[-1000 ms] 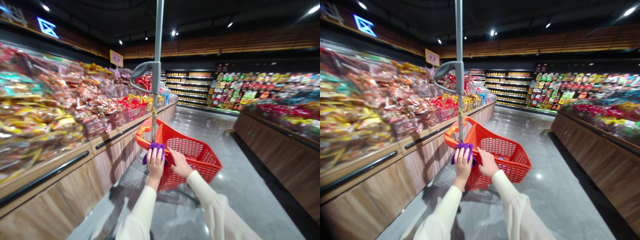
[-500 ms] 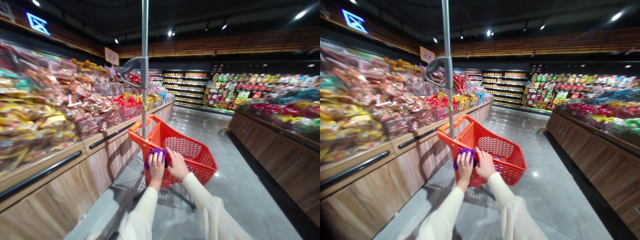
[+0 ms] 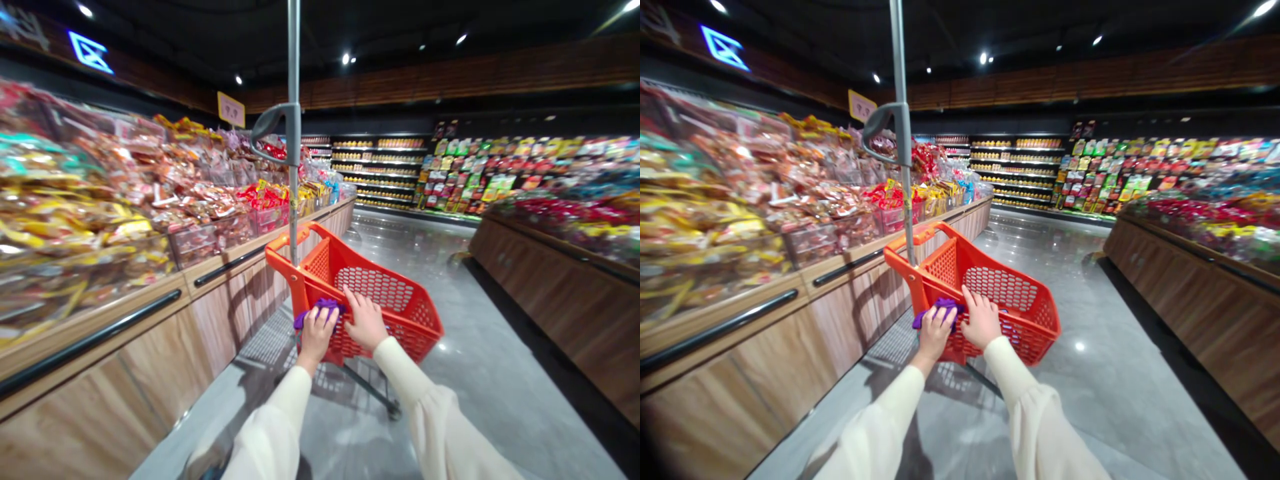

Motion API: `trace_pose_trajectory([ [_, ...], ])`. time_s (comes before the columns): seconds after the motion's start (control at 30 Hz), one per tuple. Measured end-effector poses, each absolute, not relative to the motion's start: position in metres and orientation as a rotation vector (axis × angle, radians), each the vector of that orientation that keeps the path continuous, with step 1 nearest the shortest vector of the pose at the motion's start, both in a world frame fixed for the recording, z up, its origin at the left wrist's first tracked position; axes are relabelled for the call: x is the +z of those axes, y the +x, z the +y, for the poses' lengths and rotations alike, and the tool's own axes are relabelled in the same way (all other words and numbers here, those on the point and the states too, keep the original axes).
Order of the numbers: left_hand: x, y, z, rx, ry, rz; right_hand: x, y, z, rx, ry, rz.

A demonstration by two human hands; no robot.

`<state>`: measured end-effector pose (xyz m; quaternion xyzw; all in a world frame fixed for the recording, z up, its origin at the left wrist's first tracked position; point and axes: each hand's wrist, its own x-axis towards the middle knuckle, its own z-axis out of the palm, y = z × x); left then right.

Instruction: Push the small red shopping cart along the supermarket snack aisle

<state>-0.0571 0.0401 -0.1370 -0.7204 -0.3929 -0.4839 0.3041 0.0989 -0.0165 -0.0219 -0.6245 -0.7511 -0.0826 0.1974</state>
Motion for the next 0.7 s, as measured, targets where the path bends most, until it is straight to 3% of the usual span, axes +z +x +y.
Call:
trace_pose_trajectory([
  [0.1, -0.131, -0.069, 0.045, -1.232, -1.911, -1.002, -0.025, 0.107, -0.019, -0.267, -1.717, -2.119],
  [0.23, -0.110, -0.078, 0.055, -1.435, -1.769, -1.097, -0.032, 0.113, -0.024, -0.338, -1.770, -2.080],
  [0.5, -0.148, -0.069, 0.049, -1.339, -1.893, -1.079, -0.029, 0.105, -0.026, -0.330, -1.795, -2.087],
  [0.7, -0.123, -0.076, 0.057, -1.538, -1.804, -1.149, -0.034, 0.116, -0.030, -0.345, -1.820, -2.071],
])
